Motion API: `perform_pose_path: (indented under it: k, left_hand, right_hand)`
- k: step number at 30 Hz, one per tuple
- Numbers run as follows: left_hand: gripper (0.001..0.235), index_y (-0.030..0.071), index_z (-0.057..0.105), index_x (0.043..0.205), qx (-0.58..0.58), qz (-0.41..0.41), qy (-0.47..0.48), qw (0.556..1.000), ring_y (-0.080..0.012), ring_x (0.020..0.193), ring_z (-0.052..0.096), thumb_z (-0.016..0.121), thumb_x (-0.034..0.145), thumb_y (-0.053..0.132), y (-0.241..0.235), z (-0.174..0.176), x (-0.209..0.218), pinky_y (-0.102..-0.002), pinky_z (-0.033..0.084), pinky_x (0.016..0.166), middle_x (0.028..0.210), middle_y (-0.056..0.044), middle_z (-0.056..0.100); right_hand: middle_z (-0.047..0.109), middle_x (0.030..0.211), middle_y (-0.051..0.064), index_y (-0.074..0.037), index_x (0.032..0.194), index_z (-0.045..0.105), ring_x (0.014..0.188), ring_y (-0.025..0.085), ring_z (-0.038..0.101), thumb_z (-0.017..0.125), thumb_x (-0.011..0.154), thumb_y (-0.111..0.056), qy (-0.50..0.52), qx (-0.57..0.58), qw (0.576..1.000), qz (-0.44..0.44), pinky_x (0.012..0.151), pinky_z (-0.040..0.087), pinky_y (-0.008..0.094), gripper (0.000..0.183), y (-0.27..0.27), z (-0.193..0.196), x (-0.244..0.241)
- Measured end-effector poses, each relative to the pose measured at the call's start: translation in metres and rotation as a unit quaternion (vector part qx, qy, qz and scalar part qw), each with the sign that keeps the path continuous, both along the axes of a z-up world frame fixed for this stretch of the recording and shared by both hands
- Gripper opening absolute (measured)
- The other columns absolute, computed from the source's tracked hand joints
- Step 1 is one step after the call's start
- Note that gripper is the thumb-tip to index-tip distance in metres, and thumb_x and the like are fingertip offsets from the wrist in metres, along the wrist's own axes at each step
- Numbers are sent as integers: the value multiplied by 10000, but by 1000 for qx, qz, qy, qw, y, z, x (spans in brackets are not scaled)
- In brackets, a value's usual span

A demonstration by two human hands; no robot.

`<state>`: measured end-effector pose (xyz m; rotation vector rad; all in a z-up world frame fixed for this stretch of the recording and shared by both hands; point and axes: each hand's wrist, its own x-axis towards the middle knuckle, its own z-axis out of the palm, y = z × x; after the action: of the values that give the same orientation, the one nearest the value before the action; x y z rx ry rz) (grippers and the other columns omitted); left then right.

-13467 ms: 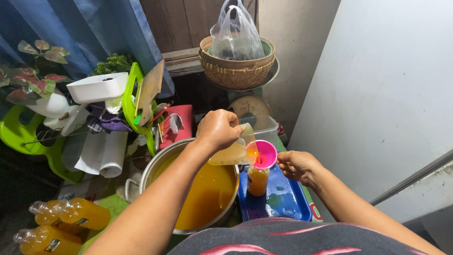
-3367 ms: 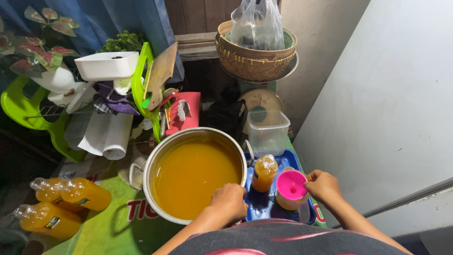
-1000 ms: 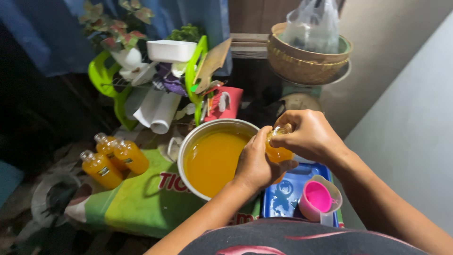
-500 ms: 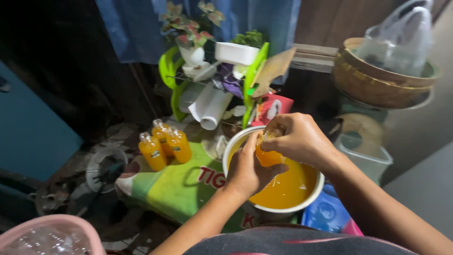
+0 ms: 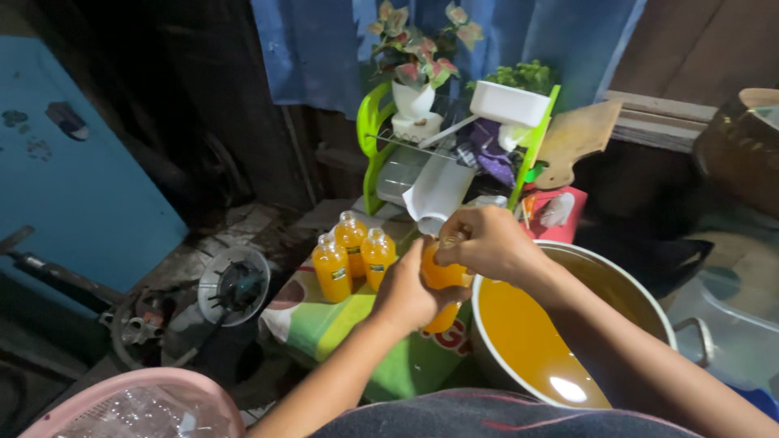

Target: The person pours an orange liquid from a large pot into plastic bottles using a pink funnel and a clear measuring jug. They repeatedly scoop the liquid, pour it into the funnel, and place filled bottles aside. The person also retrieves empty bottles from a pink basket and positions them for filling.

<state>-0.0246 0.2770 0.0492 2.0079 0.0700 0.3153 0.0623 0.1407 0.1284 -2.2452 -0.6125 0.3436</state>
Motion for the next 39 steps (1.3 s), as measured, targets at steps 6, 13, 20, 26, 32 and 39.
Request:
perform_pose_path:
  k: [6,13,20,26,32,39]
  left_hand:
    - [660,99,644,1291,-9,33,89,995,-268,1107,717,862,671,159,65,-24,14,-365,543,914,1184,-108,759]
    - [576,66,646,1308,-31,54,106,992,-259,1055,721,635,738,-10,106,-69,20,-341,553,896,1247,-103,728]
    - [504,55,653,1243,-1,96,155,983,-278,1113,687,733,746,74,116,-92,2,-360,527,936,1198,-131,730]
    - [463,58,660,1198,-24,109,210,971,-290,1134,676,760,753,139,115,-101,-6,-378,525,941,1211,-138,714]
    - [517,92,629,1290,-49,121,224,966,-296,1161,663,685,776,121,122,-114,-1,-375,519,957,1253,-141,696]
    - [608,95,570,1366,-42,126,248,960,-294,1185,670,692,771,120,127,-131,6,-370,536,968,1296,-157,670]
  right_hand:
    - [729,812,62,-39,935,747,610,174,718,857,628,-213,31,-18,999,31,573,585,318,369,55,-38,27]
    - [731,823,98,-62,940,763,688,213,713,857,618,-258,-35,-70,993,94,647,580,347,389,93,-84,45]
    - [735,921,113,-117,981,758,880,287,713,811,605,-349,-142,-124,957,223,815,571,382,446,125,-129,62]
    - [728,1011,129,-113,1045,734,982,311,692,781,642,-285,-147,-152,929,304,866,561,400,441,144,-154,68]
    - [717,1090,88,-141,1053,724,1132,291,632,767,659,-154,-158,-171,881,412,981,504,403,396,160,-161,71]
    - [620,1237,85,-175,1106,708,1200,311,589,790,683,-125,-163,-222,876,397,1001,489,421,434,169,-164,62]
